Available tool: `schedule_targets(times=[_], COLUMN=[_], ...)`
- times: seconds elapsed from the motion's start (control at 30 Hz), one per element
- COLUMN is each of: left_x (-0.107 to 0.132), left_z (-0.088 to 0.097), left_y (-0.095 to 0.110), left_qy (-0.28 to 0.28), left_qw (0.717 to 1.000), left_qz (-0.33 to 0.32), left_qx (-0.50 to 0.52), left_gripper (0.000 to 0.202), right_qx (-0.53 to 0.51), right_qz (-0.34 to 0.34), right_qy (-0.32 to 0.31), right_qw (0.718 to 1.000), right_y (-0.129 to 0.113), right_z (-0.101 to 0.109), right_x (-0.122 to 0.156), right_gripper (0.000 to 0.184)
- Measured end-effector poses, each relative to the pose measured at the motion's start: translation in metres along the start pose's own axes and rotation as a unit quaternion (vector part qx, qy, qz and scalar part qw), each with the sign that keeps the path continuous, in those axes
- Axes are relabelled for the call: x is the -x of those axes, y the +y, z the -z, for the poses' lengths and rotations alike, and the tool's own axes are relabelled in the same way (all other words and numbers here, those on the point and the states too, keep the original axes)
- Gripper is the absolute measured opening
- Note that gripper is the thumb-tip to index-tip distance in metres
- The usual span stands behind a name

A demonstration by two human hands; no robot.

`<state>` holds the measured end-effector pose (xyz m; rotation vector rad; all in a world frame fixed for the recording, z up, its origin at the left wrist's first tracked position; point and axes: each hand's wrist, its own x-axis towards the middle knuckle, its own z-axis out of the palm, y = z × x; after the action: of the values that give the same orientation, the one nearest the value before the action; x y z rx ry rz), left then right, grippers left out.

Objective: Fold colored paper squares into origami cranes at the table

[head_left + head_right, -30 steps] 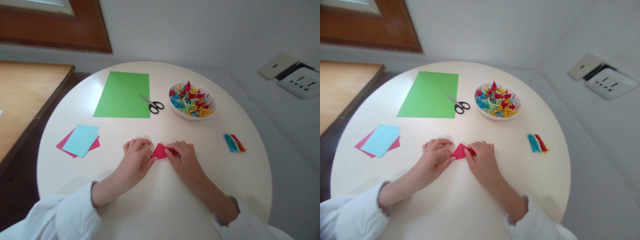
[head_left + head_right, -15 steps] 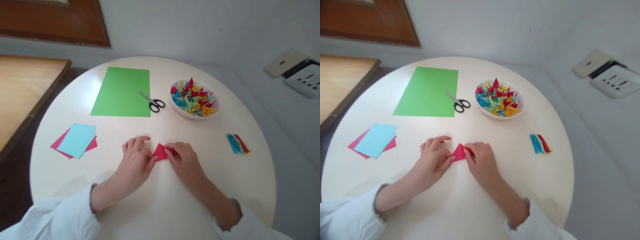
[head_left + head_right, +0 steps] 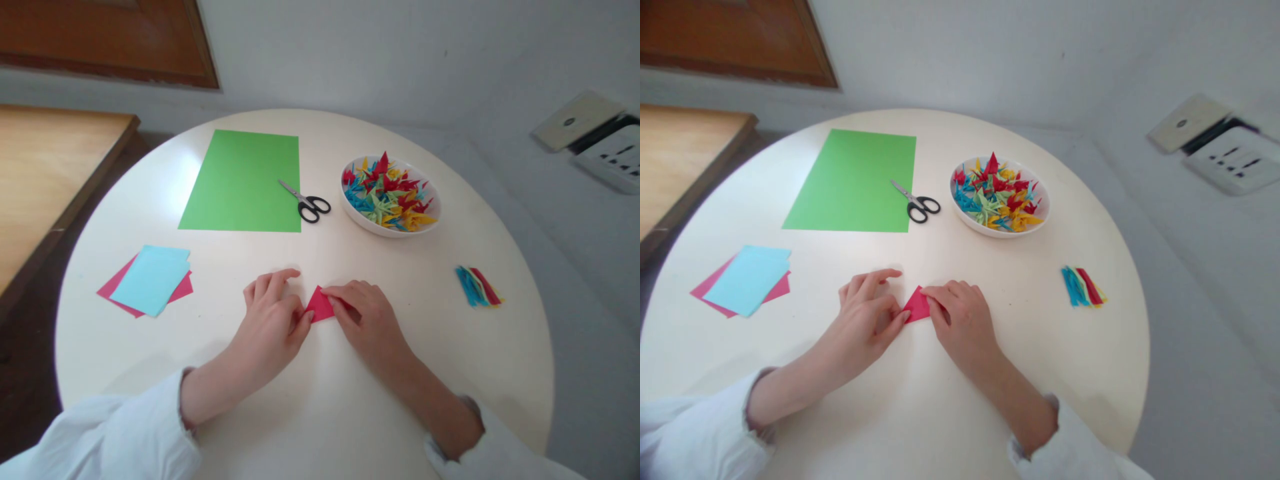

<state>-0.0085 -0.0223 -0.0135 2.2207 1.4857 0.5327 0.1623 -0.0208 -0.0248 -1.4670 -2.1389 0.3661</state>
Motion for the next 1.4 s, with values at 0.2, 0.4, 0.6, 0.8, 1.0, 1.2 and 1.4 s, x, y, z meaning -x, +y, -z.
schedule_targets(times=[0.2, 0.4, 0.6, 0.8, 1.0, 1.2, 1.4], left_x=[-0.0002, -0.0004, -0.0002, 0.0003, -0.0005, -0.0005, 0.0021], left_z=[-0.0001, 0.0006, 0.0004, 0.0005, 0.0020, 0.0023, 0.0008], left_y=[0.0004, 0.0007, 0.0003, -0.0001, 0.0019, 0.0031, 0.0007], left_qy=[-0.002, -0.011, -0.004, -0.008, -0.019, -0.024, -0.009], left_qw=[1.000, 1.000, 1.000, 0.999, 0.999, 0.999, 0.998], left_qz=[-0.007, -0.007, -0.017, -0.016, -0.008, -0.003, -0.021], left_qx=[-0.007, -0.021, -0.025, -0.027, -0.032, -0.047, -0.060], left_gripper=[0.028, 0.024, 0.024, 0.023, 0.024, 0.023, 0.014], right_qx=[0.001, -0.004, -0.011, -0.020, -0.017, -0.011, -0.005], right_qz=[0.002, 0.004, 0.002, -0.002, -0.009, -0.005, 0.004], right_qy=[0.001, 0.008, 0.004, 0.002, -0.004, 0.002, 0.015], right_qw=[1.000, 1.000, 1.000, 1.000, 1.000, 1.000, 1.000], right_y=[0.0009, 0.0012, 0.0015, 0.0021, 0.0010, 0.0001, 0.0005], right_z=[0.0000, -0.0005, -0.0001, -0.0002, 0.0007, 0.0003, -0.0012], right_x=[0.0005, 0.0007, 0.0005, 0.0005, 0.0004, 0.0003, 0.0000], right_gripper=[0.020, 0.018, 0.018, 0.018, 0.018, 0.016, 0.015])
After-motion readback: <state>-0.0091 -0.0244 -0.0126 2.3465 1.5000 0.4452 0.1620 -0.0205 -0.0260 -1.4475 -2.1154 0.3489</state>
